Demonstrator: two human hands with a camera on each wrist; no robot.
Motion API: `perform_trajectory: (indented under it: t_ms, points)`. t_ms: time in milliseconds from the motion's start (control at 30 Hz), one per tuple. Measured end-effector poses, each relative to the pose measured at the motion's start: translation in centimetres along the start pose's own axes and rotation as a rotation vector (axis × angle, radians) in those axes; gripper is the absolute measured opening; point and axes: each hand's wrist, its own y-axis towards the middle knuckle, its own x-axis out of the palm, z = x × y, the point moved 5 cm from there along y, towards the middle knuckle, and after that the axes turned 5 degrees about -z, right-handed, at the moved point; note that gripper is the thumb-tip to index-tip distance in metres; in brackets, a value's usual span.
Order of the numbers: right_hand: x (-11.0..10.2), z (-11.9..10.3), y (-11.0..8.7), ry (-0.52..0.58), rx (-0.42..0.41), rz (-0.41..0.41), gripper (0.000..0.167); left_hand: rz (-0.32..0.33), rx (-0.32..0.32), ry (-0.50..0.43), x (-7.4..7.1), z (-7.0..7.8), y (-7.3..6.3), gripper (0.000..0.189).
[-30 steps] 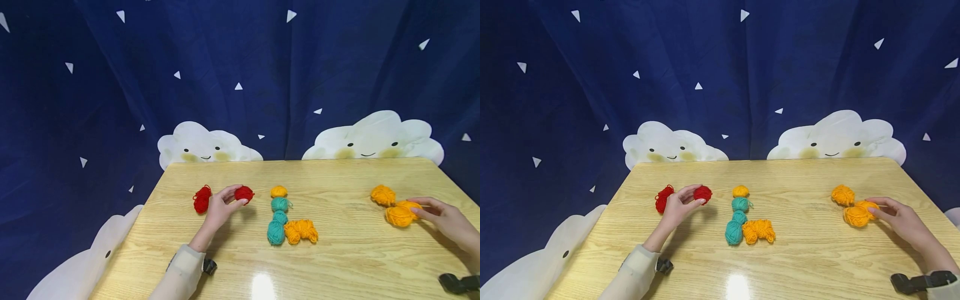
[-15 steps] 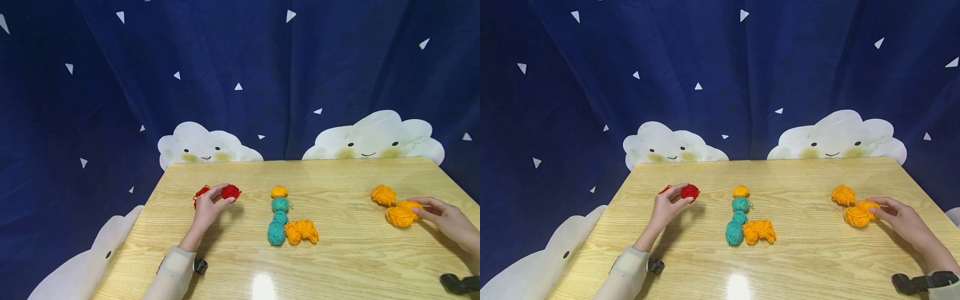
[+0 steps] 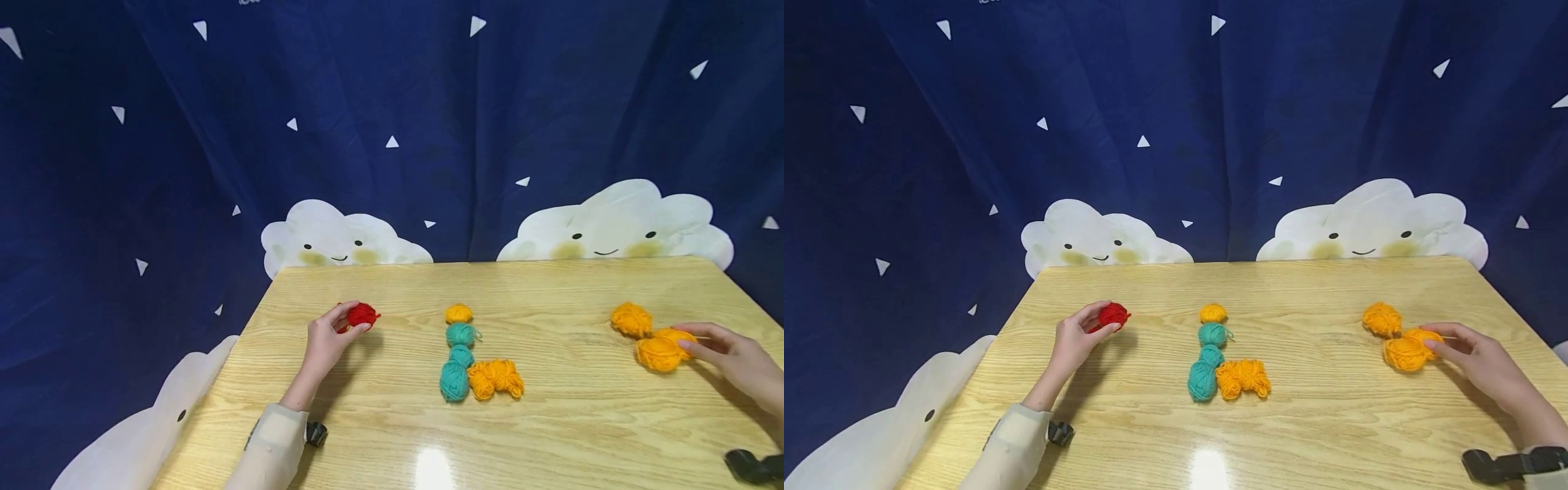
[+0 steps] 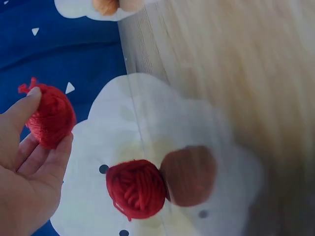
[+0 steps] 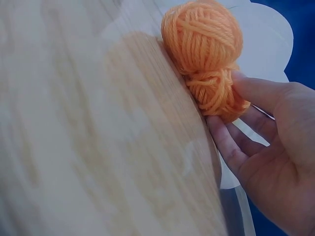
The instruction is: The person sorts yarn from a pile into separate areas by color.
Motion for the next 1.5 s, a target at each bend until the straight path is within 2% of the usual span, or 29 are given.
perform_trajectory:
  t_ms: [200, 333, 533, 800, 1167, 1500]
  points:
    - [-0.2, 0.24, -0.06, -0.053, -0.015, 0.034, 0.065, -0.02, 0.079, 0.182, -0.3, 0.0, -0.27, 0.048]
    - [-0.2, 0.3, -0.15, -0.046, -0.004, 0.028, 0.065, -0.038, 0.12, 0.294, -0.38, 0.13, -0.37, 0.047]
    - [-0.22, 0.33, -0.19, -0.044, 0.011, 0.018, 0.067, -0.093, 0.178, 0.42, -0.15, 0.1, -0.54, 0.044]
    - [-0.36, 0.25, -0.11, -0.063, -0.027, 0.054, 0.064, -0.156, 0.167, 0.484, 0.01, -0.22, -0.55, 0.045]
    - [-0.37, 0.13, 0.14, -0.027, 0.012, 0.031, 0.067, -0.21, 0.183, 0.559, 0.21, -0.35, -0.41, 0.04]
    - [-0.26, -0.22, 0.0, -0.048, -0.003, 0.051, 0.067, -0.243, 0.174, 0.587, 0.39, -0.52, -0.54, 0.038]
